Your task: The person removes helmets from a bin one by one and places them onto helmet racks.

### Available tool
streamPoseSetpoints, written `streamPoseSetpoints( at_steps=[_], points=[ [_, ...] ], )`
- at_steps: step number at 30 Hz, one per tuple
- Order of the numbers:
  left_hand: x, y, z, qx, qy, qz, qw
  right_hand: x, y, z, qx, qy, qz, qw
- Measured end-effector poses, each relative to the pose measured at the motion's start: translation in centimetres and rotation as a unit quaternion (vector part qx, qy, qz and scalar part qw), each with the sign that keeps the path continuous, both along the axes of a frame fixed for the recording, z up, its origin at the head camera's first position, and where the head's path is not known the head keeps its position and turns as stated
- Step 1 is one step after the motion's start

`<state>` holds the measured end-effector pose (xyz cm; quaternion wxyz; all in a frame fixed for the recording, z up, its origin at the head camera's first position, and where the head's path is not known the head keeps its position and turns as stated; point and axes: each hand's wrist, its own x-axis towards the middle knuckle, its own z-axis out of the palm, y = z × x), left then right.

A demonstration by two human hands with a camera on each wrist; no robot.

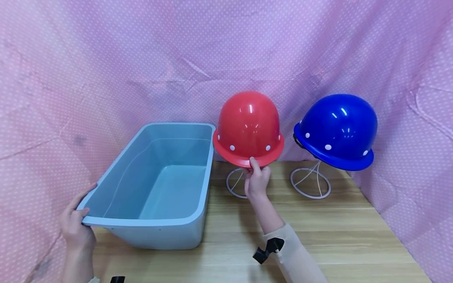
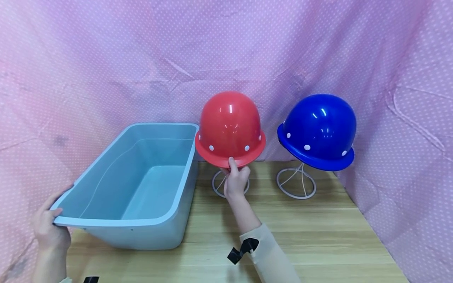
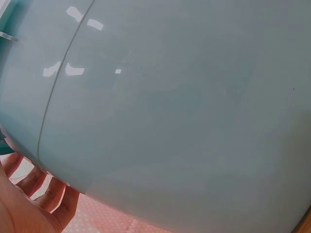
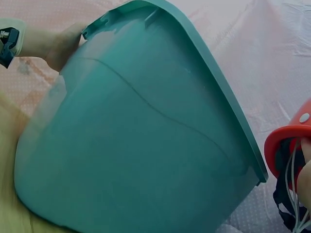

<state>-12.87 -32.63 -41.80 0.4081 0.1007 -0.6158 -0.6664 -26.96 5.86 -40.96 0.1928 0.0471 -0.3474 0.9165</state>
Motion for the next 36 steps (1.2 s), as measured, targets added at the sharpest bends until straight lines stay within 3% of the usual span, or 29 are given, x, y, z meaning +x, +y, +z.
streamPoseSetpoints(
  at_steps=[9,15,21,24,29,36],
  points=[
    [-0.2,-0.1,0.0,0.001,-0.016,0.001,0.9999,0.0,0.6,-0.6,0.034,0.010,0.032,0.9989],
    [-0.1,0.0,0.0,0.001,-0.017,0.007,0.9998,0.2,0.7,-0.7,0.024,-0.007,0.065,0.9976],
    [0.1,-0.2,0.4,0.004,-0.042,0.005,0.9991,0.4,1.0,-0.8,0.025,-0.006,0.078,0.9966],
    [0.3,-0.2,0.6,0.023,-0.020,0.013,0.9995,0.4,1.2,-0.9,0.027,-0.003,0.083,0.9962],
    [0.3,0.1,0.7,0.060,0.047,0.020,0.9969,0.3,1.4,-0.9,0.028,0.001,0.083,0.9961],
    [0.1,0.3,0.8,0.074,0.067,0.052,0.9937,0.0,1.2,-0.9,0.027,0.005,0.090,0.9956]
  ],
)
